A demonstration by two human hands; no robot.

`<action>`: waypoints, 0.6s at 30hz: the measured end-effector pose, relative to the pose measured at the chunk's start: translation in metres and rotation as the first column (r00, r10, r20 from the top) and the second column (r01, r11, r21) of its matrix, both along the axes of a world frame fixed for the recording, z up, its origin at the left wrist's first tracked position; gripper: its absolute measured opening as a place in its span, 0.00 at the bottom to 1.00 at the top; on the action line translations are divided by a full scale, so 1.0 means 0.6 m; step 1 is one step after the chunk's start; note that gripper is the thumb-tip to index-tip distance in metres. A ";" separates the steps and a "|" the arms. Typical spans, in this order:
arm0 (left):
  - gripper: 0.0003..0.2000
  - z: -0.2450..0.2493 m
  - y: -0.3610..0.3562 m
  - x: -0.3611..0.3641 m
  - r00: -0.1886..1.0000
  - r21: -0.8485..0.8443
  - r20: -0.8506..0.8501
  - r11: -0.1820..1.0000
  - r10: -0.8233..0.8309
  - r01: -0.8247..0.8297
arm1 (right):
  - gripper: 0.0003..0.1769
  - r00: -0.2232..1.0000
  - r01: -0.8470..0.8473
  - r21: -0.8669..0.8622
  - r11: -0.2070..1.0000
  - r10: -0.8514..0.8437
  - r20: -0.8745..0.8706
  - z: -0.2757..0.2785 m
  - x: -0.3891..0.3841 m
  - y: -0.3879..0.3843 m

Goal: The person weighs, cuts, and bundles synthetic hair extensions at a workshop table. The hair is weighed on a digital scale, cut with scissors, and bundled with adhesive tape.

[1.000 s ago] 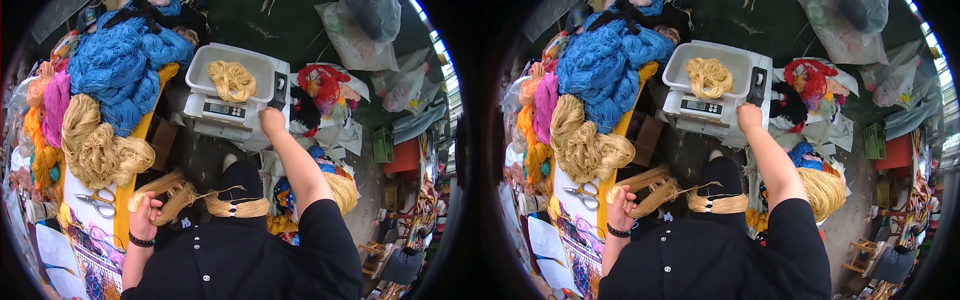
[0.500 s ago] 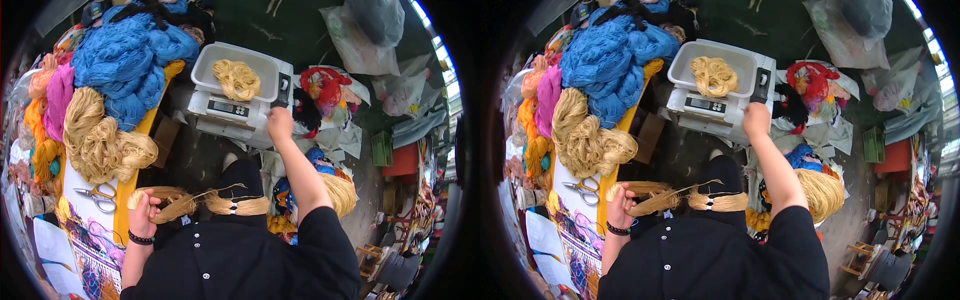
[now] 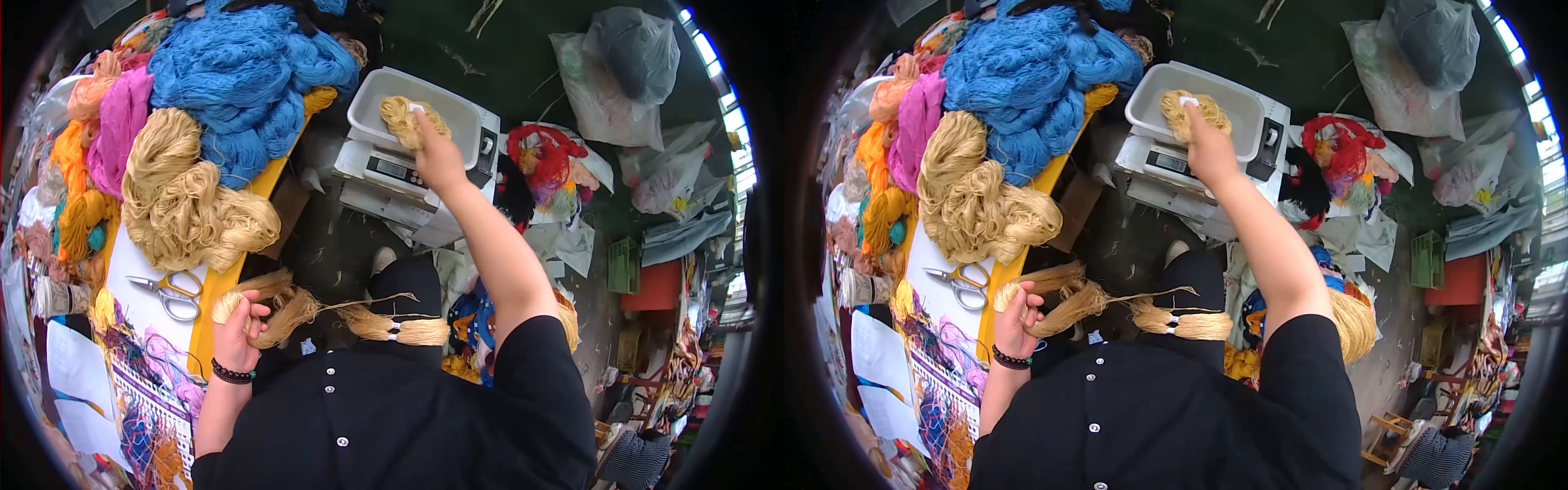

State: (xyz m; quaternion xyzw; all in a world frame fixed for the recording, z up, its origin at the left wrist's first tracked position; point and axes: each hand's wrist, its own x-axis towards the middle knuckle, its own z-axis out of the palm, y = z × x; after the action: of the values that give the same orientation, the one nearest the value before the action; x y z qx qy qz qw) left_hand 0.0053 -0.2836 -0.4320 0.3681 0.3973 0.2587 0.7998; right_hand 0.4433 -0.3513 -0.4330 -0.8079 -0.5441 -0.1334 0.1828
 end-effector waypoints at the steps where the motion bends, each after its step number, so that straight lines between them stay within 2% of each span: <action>1: 0.11 0.000 0.001 -0.006 1.000 0.000 0.007 1.000 0.006 -0.006 | 0.42 0.974 -0.012 0.159 0.987 0.048 -0.221 0.017 0.001 0.007; 2: 0.11 0.001 0.002 -0.011 1.000 -0.003 0.005 1.000 0.007 -0.007 | 0.40 0.898 0.012 0.311 0.950 0.126 -0.421 0.041 -0.005 0.011; 3: 0.11 0.001 0.003 -0.016 1.000 -0.006 0.005 1.000 0.007 -0.007 | 0.36 0.402 0.143 0.327 0.934 0.247 -0.882 0.129 -0.048 0.005; 4: 0.11 0.000 0.006 -0.020 1.000 -0.007 0.018 1.000 0.009 -0.009 | 0.35 0.252 0.166 0.502 0.849 0.455 -0.854 0.180 -0.065 0.005; 6: 0.12 -0.004 0.013 -0.034 0.998 -0.004 0.061 1.000 0.017 -0.017 | 0.32 0.180 0.037 0.633 0.773 0.618 -0.765 0.310 -0.111 -0.020; 7: 0.15 -0.006 0.016 -0.041 0.995 -0.056 0.100 0.998 0.027 -0.021 | 0.28 0.275 -0.020 0.708 0.706 0.685 -0.675 0.368 -0.144 -0.038; 8: 0.18 0.003 0.018 -0.047 0.977 -0.131 0.214 0.991 0.010 0.018 | 0.26 0.341 -0.068 0.735 0.674 0.708 -0.618 0.424 -0.179 -0.061; 9: 0.21 0.012 0.019 -0.052 0.945 -0.201 0.327 0.977 0.001 0.068 | 0.24 0.516 -0.154 0.746 0.648 0.696 -0.499 0.466 -0.214 -0.079; 10: 0.26 0.004 0.023 -0.060 0.851 -0.255 0.522 0.942 -0.057 0.220 | 0.22 0.484 -0.220 0.791 0.571 0.768 -0.420 0.498 -0.245 -0.099; 11: 0.27 0.006 0.022 -0.063 0.784 -0.321 0.620 0.899 -0.038 0.298 | 0.21 0.394 -0.387 0.748 0.539 0.830 -0.395 0.527 -0.245 -0.120; 12: 0.28 0.008 0.021 -0.066 0.708 -0.374 0.706 0.846 -0.006 0.380 | 0.21 0.489 -0.329 0.817 0.473 0.826 -0.280 0.531 -0.265 -0.148; 13: 0.24 -0.001 0.022 -0.071 0.639 -0.326 0.767 0.822 -0.058 0.466 | 0.22 0.674 -0.136 0.887 0.441 0.697 -0.243 0.533 -0.337 -0.131; 14: 0.20 -0.005 0.023 -0.070 0.529 -0.190 0.832 0.809 -0.168 0.556 | 0.22 0.819 0.047 0.935 0.351 0.523 -0.237 0.529 -0.406 -0.114; 15: 0.18 -0.005 0.022 -0.065 0.406 -0.048 0.872 0.778 -0.274 0.627 | 0.23 0.729 -0.094 0.786 0.611 0.580 -0.364 0.527 -0.422 -0.152; 16: 0.14 0.024 0.008 -0.062 0.465 -0.066 0.836 0.786 -0.293 0.615 | 0.25 0.640 -0.266 0.560 0.784 0.578 -0.505 0.523 -0.428 -0.182; 17: 0.14 0.049 -0.002 -0.053 0.423 0.044 0.820 0.779 -0.385 0.625 | 0.29 0.753 -0.003 0.802 0.597 0.529 -0.390 0.460 -0.469 -0.132; 18: 0.14 0.069 -0.010 -0.043 0.381 0.154 0.793 0.762 -0.475 0.629 | 0.31 0.529 0.177 0.752 0.635 0.583 -0.617 0.444 -0.495 -0.114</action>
State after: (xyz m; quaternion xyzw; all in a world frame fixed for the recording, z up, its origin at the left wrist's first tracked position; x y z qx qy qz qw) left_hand -0.0207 -0.2894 -0.3904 0.2526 -0.1280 0.0763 0.9560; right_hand 0.1460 -0.4195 -0.1664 -0.5418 -0.3872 0.0770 0.7420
